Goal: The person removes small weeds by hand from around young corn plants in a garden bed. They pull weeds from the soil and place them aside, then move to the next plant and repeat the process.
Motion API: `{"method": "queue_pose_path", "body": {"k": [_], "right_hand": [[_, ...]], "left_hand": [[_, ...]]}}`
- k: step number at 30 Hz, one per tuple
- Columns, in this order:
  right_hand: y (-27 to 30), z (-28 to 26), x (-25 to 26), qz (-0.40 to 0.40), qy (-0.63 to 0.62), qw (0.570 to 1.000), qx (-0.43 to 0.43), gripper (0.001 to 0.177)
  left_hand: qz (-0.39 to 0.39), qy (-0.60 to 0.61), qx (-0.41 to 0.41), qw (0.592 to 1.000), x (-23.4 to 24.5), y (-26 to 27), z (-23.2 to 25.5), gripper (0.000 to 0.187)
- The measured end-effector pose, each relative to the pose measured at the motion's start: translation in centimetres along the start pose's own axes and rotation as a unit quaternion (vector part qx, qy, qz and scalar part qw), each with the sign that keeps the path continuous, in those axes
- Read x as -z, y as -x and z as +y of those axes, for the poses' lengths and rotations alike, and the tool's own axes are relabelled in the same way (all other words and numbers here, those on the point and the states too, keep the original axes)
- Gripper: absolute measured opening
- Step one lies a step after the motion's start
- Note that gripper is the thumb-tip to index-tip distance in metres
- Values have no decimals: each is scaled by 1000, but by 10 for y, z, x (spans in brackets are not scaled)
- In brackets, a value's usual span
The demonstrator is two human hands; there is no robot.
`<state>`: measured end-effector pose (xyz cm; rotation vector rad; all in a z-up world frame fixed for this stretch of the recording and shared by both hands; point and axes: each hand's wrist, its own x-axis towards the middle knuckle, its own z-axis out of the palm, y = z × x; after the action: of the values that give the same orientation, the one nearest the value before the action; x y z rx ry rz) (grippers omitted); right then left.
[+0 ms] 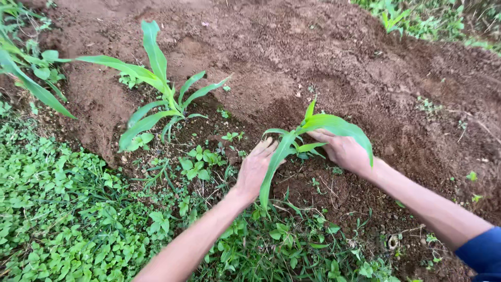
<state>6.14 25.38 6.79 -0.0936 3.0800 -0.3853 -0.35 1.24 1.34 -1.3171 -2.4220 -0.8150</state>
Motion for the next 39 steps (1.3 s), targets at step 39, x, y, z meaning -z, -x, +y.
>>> {"method": "queue_pose_path", "body": {"k": [39], "right_hand": [[-6, 0, -3, -8, -155, 985, -72, 33]], "left_hand": [[92, 156, -5, 983, -16, -11, 3, 20]]}}
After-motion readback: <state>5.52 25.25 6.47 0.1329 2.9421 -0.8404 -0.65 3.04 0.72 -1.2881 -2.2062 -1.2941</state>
